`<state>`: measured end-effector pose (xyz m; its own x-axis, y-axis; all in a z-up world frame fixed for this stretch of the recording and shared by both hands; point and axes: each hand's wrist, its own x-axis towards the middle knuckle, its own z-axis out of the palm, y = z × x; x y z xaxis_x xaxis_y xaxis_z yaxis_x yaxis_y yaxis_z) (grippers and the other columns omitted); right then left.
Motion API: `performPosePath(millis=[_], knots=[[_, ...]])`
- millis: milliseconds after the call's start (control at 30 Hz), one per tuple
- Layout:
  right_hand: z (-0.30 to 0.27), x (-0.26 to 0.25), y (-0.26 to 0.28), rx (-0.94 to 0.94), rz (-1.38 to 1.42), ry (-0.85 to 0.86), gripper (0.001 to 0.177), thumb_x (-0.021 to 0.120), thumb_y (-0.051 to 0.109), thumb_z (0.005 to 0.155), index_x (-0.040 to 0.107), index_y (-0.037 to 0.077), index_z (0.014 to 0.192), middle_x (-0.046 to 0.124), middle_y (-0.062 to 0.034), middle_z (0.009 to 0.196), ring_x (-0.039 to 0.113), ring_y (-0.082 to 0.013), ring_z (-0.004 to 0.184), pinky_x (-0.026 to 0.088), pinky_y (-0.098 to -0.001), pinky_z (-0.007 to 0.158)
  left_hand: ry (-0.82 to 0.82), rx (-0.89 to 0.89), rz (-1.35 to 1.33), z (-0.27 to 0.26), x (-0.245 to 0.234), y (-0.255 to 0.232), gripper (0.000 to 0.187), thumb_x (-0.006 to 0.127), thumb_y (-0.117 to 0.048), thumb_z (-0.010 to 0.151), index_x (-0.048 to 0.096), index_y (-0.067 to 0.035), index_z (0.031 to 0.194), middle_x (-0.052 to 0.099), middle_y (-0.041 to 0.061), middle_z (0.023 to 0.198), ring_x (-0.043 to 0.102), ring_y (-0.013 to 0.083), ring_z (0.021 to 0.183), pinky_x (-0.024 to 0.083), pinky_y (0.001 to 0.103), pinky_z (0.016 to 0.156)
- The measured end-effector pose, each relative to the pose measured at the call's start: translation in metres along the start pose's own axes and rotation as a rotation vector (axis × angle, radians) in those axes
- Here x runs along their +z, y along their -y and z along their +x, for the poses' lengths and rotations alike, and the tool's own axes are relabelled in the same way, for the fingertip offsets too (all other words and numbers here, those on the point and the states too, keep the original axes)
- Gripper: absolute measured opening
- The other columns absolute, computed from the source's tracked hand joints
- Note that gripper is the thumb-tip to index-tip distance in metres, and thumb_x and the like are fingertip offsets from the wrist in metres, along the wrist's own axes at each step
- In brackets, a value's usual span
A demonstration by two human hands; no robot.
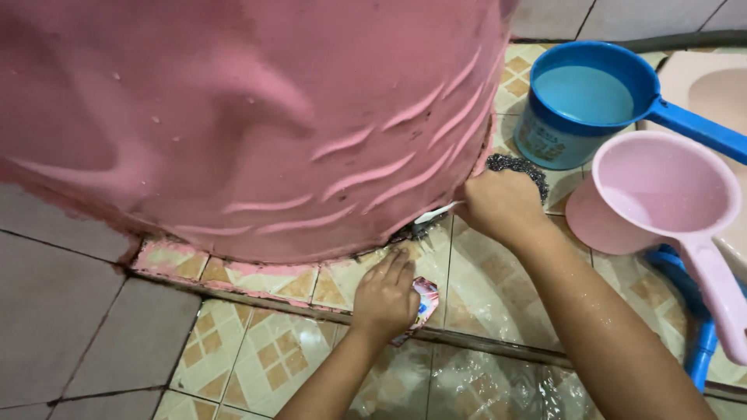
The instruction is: Cleaning the base and interior of a large pink water reservoir using a toothbrush, steel wool, and detergent.
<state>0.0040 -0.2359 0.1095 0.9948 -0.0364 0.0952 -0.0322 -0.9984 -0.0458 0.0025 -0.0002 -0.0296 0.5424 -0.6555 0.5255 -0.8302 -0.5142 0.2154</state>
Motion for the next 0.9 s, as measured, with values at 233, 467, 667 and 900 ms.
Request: performPosePath(millis=[233, 467, 667, 900], knots=[[0.012, 0.046, 0.007, -0.009, -0.159, 0.036, 0.018, 0.068, 0.028, 0.084, 0.08, 0.015, 0.081, 0.076, -0.0115, 0.083, 0.075, -0.0313, 0.077, 0.06, -0.0461, 0.066, -0.018, 0.026, -0.008, 0.006, -0.012, -0.002, 0.046, 0.061, -0.019, 0.077, 0.069, 0.006, 0.115, 0.067, 0.024, 0.129, 0.06, 0.037, 0.125, 0.046, 0.047, 0.105], [0.005, 0.04, 0.016, 0.015, -0.078, 0.074, 0.025, 0.072, 0.039, 0.082, 0.078, 0.015, 0.084, 0.075, -0.0136, 0.079, 0.074, -0.0336, 0.075, 0.06, -0.0468, 0.069, 0.033, -0.027, -0.025, 0.013, -0.014, -0.01, 0.047, 0.058, -0.017, 0.083, 0.064, 0.005, 0.124, 0.064, 0.021, 0.135, 0.058, 0.0335, 0.13, 0.046, 0.043, 0.109], [0.005, 0.012, 0.005, 0.05, -0.063, 0.019, 0.031, 0.073, 0.044, 0.081, 0.078, 0.013, 0.083, 0.074, -0.0145, 0.079, 0.074, -0.0348, 0.075, 0.06, -0.0467, 0.068, 0.122, -0.091, -0.036, 0.011, -0.009, -0.002, 0.05, 0.056, -0.019, 0.087, 0.062, 0.004, 0.131, 0.061, 0.019, 0.14, 0.055, 0.0331, 0.13, 0.043, 0.044, 0.108], [0.01, 0.058, -0.004, 0.009, -0.077, -0.002, 0.023, 0.073, 0.042, 0.081, 0.079, 0.021, 0.089, 0.075, -0.0098, 0.082, 0.075, -0.0317, 0.082, 0.059, -0.0462, 0.07, 0.11, -0.083, -0.01, 0.012, -0.003, 0.0, 0.05, 0.055, -0.02, 0.089, 0.061, 0.004, 0.133, 0.06, 0.019, 0.14, 0.055, 0.0322, 0.132, 0.042, 0.044, 0.109]])
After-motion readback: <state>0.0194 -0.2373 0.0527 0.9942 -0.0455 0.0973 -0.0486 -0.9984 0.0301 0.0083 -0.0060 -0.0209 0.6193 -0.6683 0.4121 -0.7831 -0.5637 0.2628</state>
